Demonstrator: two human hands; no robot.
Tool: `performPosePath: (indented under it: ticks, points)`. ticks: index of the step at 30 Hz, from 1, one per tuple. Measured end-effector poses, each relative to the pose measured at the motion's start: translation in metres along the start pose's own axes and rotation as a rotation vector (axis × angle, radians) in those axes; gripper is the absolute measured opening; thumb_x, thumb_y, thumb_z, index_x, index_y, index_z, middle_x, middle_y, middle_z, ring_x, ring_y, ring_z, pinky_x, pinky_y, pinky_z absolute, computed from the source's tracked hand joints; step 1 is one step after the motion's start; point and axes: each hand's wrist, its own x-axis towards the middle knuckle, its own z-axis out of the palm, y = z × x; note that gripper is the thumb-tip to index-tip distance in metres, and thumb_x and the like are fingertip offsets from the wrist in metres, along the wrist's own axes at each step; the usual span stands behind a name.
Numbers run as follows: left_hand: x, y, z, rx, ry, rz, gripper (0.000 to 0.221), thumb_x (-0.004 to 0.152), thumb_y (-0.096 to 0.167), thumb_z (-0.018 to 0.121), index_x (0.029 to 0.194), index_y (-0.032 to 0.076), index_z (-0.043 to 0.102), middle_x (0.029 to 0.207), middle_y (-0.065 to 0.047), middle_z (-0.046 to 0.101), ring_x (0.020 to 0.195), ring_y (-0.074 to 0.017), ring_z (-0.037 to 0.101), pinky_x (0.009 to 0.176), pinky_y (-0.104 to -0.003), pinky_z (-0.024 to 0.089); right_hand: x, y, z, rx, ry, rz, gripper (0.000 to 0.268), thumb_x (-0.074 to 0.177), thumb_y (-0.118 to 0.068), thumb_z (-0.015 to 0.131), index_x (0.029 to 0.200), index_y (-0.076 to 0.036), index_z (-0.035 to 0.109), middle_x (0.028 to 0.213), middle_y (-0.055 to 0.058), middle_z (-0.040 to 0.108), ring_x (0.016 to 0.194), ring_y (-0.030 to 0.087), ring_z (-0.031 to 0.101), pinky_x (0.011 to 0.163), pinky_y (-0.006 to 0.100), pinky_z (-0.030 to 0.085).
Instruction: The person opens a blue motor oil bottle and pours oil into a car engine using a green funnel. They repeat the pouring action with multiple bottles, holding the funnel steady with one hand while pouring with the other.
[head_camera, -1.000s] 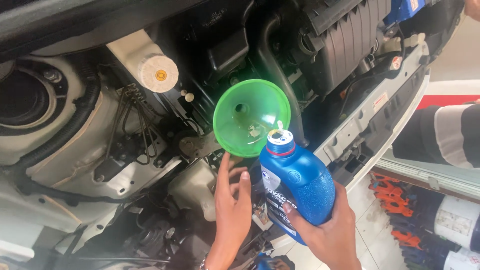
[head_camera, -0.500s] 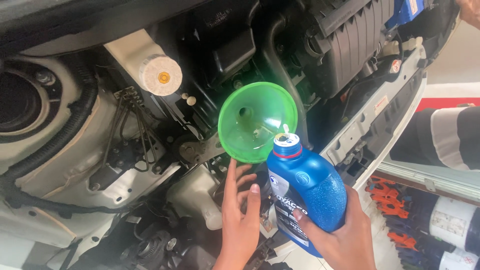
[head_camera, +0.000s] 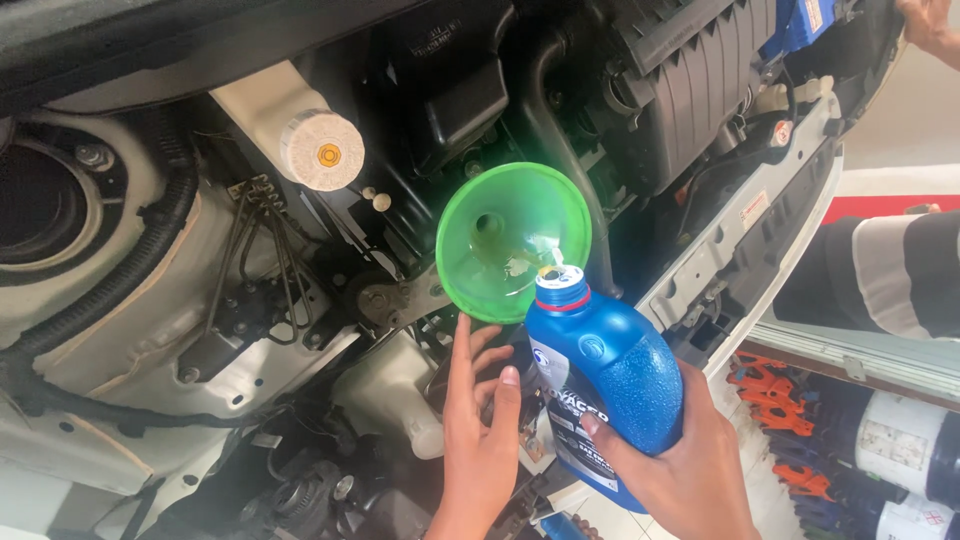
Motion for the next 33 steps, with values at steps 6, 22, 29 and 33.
performPosePath:
  ticks: [6, 22, 29, 33]
  points:
    - [0.0, 0.001, -0.001, -0.011, -0.004, 0.003, 0.074, 0.097, 0.008, 0.055, 0.163, 0.007, 0.019, 0.147, -0.013, 0.051, 0.123, -0.0214, 0.058, 0.095, -0.033, 0.052, 0.001, -0.004, -0.001, 0.006, 0.004, -0.011, 0.095, 0.057, -0.037, 0.094, 0.137, -0.005, 0.052, 0.099, 0.02, 0.076, 0.091, 0.029, 0.079, 0.081, 0.04, 0.059]
    - [0.001, 0.003, -0.002, 0.001, -0.036, -0.021, 0.078, 0.098, 0.014, 0.056, 0.164, 0.008, 0.014, 0.149, -0.012, 0.052, 0.124, -0.0223, 0.058, 0.1, -0.036, 0.05, 0.001, -0.013, -0.005, -0.049, -0.027, 0.026, 0.101, 0.059, -0.039, 0.093, 0.143, -0.008, 0.046, 0.102, 0.02, 0.075, 0.093, 0.03, 0.079, 0.081, 0.041, 0.06]
    - [0.001, 0.005, -0.002, -0.003, -0.043, -0.02, 0.078, 0.098, 0.015, 0.056, 0.164, 0.009, 0.014, 0.15, -0.011, 0.053, 0.124, -0.0226, 0.059, 0.101, -0.037, 0.049, 0.001, -0.019, -0.008, -0.056, -0.028, 0.02, 0.101, 0.059, -0.039, 0.093, 0.143, -0.01, 0.046, 0.102, 0.02, 0.075, 0.093, 0.031, 0.079, 0.082, 0.041, 0.06]
    - [0.001, 0.006, -0.003, -0.002, -0.05, -0.029, 0.079, 0.098, 0.015, 0.056, 0.164, 0.009, 0.013, 0.15, -0.011, 0.052, 0.124, -0.0227, 0.058, 0.101, -0.037, 0.049, 0.001, -0.02, -0.008, -0.07, -0.029, 0.014, 0.101, 0.059, -0.04, 0.093, 0.143, -0.01, 0.045, 0.101, 0.021, 0.075, 0.093, 0.032, 0.079, 0.083, 0.042, 0.06]
